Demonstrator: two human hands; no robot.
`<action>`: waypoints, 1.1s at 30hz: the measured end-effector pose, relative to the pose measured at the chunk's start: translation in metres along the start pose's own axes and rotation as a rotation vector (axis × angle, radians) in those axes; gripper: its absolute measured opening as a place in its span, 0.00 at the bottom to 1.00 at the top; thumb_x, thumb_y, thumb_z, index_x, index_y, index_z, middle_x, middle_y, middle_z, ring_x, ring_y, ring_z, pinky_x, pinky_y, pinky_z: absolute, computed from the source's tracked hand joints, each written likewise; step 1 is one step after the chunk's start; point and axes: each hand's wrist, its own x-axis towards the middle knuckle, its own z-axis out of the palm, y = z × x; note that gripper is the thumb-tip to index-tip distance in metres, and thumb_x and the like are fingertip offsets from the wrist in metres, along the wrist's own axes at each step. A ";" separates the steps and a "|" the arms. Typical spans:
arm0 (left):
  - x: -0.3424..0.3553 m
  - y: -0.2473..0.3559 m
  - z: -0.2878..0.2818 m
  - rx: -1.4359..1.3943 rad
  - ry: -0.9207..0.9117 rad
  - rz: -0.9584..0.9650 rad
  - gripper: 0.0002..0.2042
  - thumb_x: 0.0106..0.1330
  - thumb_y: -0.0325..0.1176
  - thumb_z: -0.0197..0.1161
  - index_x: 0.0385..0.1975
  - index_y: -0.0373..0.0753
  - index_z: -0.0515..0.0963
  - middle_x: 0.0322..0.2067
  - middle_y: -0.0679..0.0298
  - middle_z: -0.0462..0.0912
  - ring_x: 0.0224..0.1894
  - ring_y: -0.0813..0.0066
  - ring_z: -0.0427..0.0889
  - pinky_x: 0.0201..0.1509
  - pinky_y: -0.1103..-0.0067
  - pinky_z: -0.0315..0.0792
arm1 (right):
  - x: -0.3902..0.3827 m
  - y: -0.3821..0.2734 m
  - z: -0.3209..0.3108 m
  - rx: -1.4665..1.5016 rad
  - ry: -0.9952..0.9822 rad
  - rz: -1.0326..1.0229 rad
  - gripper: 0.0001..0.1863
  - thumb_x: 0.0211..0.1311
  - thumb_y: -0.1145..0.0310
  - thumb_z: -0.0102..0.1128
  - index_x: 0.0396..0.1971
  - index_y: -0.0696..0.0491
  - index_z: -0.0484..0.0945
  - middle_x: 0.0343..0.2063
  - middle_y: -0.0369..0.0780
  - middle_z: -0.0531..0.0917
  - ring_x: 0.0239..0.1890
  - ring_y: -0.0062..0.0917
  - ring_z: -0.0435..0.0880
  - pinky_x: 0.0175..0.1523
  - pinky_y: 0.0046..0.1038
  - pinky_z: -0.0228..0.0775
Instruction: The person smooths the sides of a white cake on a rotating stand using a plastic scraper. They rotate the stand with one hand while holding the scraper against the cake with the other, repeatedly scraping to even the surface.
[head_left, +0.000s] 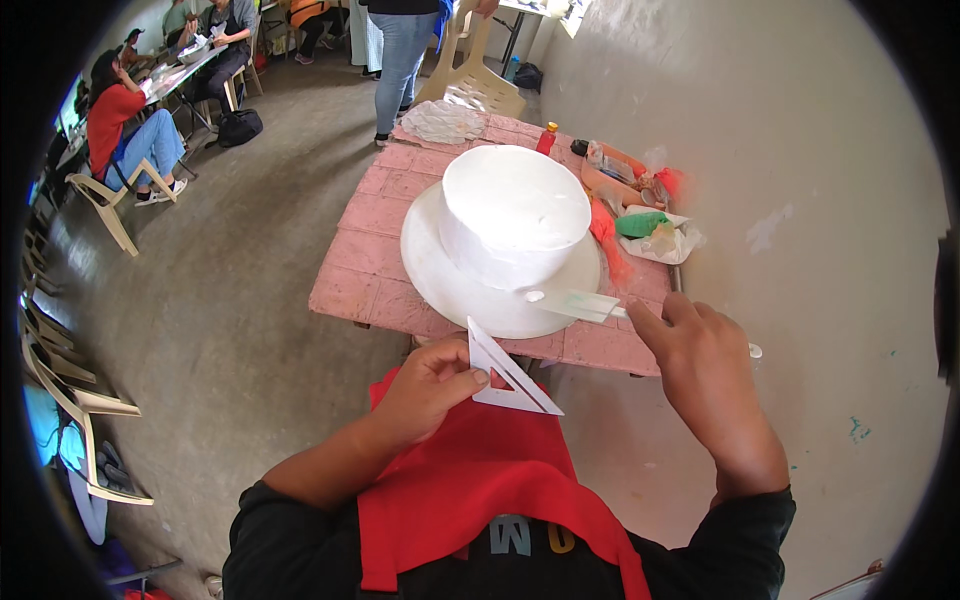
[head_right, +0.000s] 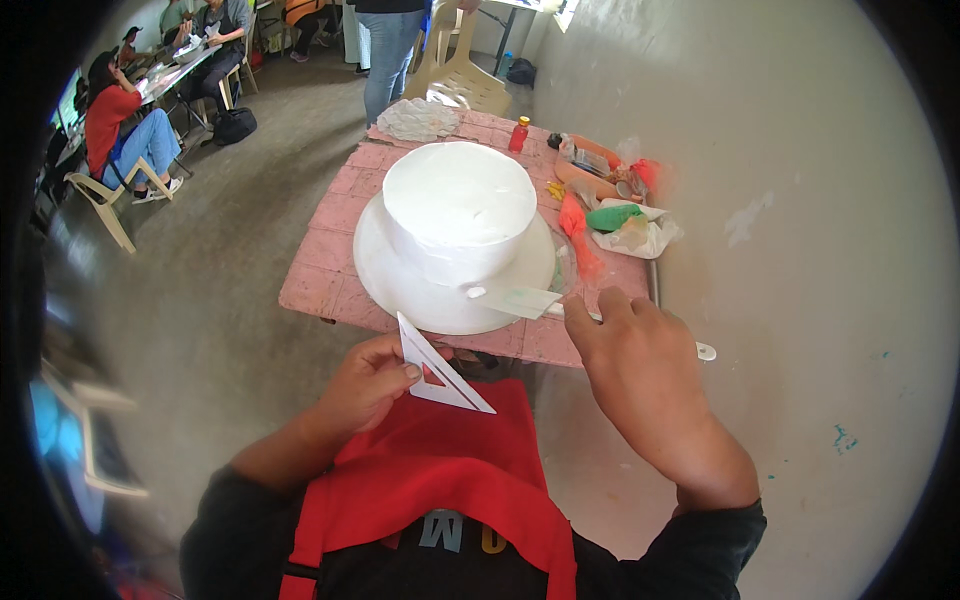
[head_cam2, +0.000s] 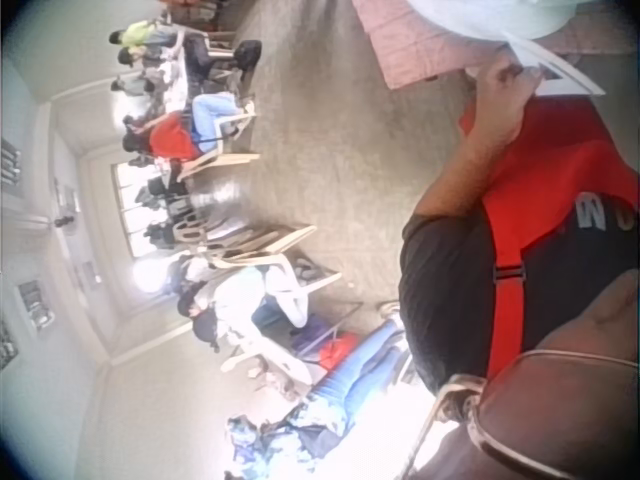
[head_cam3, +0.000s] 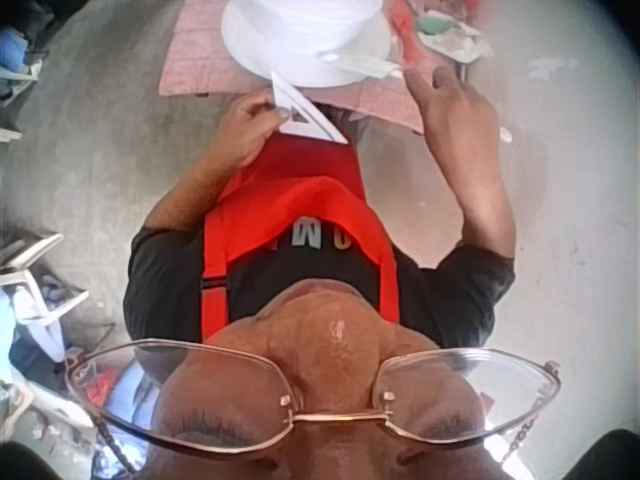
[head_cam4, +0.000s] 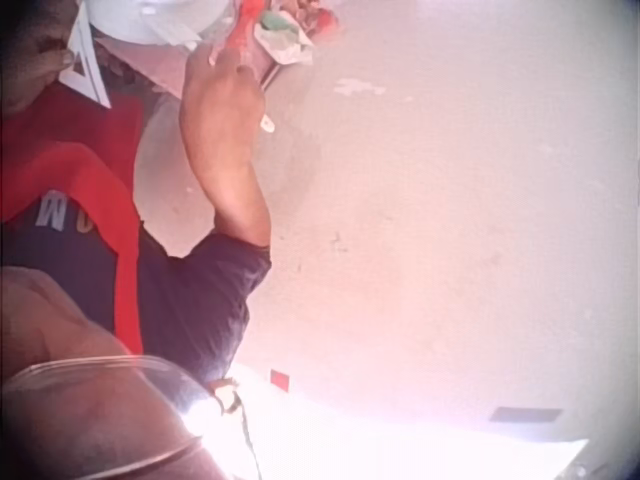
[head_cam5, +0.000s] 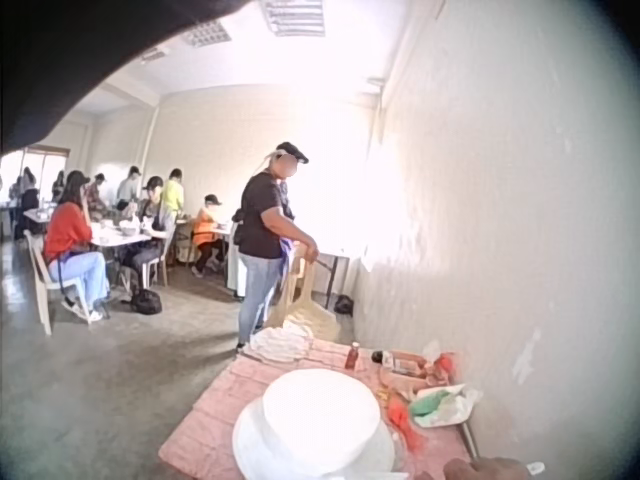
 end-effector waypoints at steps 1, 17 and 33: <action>0.000 -0.001 -0.001 -0.008 -0.004 0.000 0.09 0.62 0.20 0.53 0.41 0.29 0.75 0.48 0.50 0.77 0.50 0.64 0.77 0.58 0.64 0.70 | 0.001 0.000 0.000 -0.007 -0.008 0.001 0.20 0.44 0.79 0.55 0.42 0.53 0.79 0.23 0.40 0.72 0.25 0.31 0.76 0.28 0.33 0.69; 0.003 -0.006 -0.005 -0.058 -0.016 0.013 0.08 0.63 0.20 0.52 0.40 0.29 0.75 0.47 0.49 0.78 0.52 0.60 0.77 0.59 0.61 0.71 | 0.011 0.000 0.002 -0.056 -0.039 -0.072 0.13 0.44 0.76 0.58 0.35 0.55 0.76 0.24 0.40 0.73 0.23 0.28 0.78 0.24 0.29 0.70; 0.003 -0.011 -0.010 -0.043 0.008 0.012 0.09 0.63 0.21 0.52 0.41 0.29 0.75 0.47 0.49 0.77 0.52 0.60 0.77 0.59 0.62 0.71 | 0.020 0.004 0.007 -0.094 -0.061 -0.038 0.15 0.45 0.77 0.56 0.37 0.52 0.78 0.22 0.39 0.73 0.23 0.31 0.77 0.27 0.32 0.70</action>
